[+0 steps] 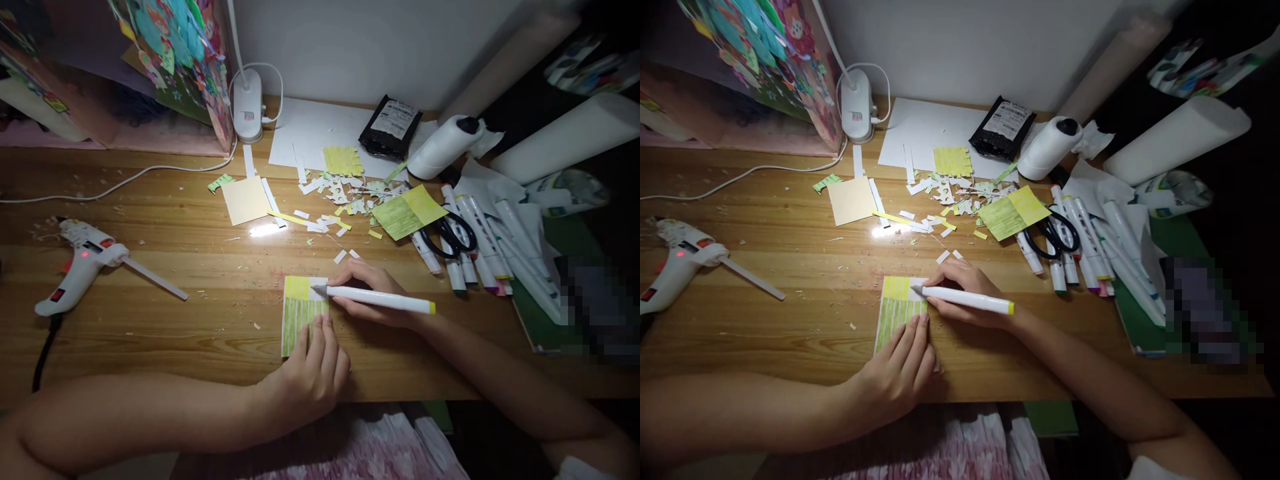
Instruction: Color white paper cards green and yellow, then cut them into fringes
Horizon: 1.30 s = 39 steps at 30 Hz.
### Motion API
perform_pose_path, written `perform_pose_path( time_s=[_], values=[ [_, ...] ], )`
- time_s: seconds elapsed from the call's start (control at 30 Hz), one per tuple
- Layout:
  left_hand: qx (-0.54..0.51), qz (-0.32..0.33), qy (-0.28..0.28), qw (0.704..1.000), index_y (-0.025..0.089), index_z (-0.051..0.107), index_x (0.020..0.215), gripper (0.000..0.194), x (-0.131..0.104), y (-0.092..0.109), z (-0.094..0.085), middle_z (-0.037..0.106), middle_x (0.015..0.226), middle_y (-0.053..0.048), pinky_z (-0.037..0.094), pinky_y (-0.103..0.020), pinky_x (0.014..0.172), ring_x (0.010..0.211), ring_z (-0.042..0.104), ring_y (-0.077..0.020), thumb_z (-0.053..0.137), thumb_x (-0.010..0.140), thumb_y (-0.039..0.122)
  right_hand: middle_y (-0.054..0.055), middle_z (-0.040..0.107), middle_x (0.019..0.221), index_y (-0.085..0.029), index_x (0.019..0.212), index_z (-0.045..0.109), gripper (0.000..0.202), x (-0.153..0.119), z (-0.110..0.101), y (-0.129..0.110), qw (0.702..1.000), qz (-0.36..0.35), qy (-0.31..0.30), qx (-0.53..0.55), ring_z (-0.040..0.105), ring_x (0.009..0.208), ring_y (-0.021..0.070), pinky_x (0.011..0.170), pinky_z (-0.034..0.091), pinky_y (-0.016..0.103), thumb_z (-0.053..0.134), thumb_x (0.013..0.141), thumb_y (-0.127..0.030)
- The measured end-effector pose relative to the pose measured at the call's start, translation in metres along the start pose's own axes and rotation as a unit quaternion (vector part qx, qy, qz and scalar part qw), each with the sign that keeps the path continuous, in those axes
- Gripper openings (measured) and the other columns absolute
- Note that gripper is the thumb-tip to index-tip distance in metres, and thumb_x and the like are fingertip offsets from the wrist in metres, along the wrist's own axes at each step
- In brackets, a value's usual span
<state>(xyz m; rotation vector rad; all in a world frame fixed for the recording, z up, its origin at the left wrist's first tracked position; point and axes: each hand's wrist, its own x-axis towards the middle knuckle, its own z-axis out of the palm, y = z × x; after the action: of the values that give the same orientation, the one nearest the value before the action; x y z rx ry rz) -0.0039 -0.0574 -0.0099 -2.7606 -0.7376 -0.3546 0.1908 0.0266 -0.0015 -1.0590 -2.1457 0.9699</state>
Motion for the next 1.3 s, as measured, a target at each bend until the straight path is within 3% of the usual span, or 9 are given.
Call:
perform_pose_path(
  time_s=[1.3],
  values=[
    [0.007, 0.01, -0.005, 1.0, 0.003, 0.057, 0.098, 0.031, 0.0003, -0.0003, -0.0007, 0.061, 0.112, -0.025, 0.047, -0.041, 0.083, 0.102, 0.061, -0.0321, 0.044, 0.088, 0.029, 0.003, 0.065, 0.079, -0.017, 0.085, 0.059, 0.011, -0.0005, 0.0018, 0.0046, 0.999, -0.039, -0.019, 0.001, 0.054, 0.069, 0.0153, 0.071, 0.038, 0.031, 0.062, 0.075, -0.02]
  ],
)
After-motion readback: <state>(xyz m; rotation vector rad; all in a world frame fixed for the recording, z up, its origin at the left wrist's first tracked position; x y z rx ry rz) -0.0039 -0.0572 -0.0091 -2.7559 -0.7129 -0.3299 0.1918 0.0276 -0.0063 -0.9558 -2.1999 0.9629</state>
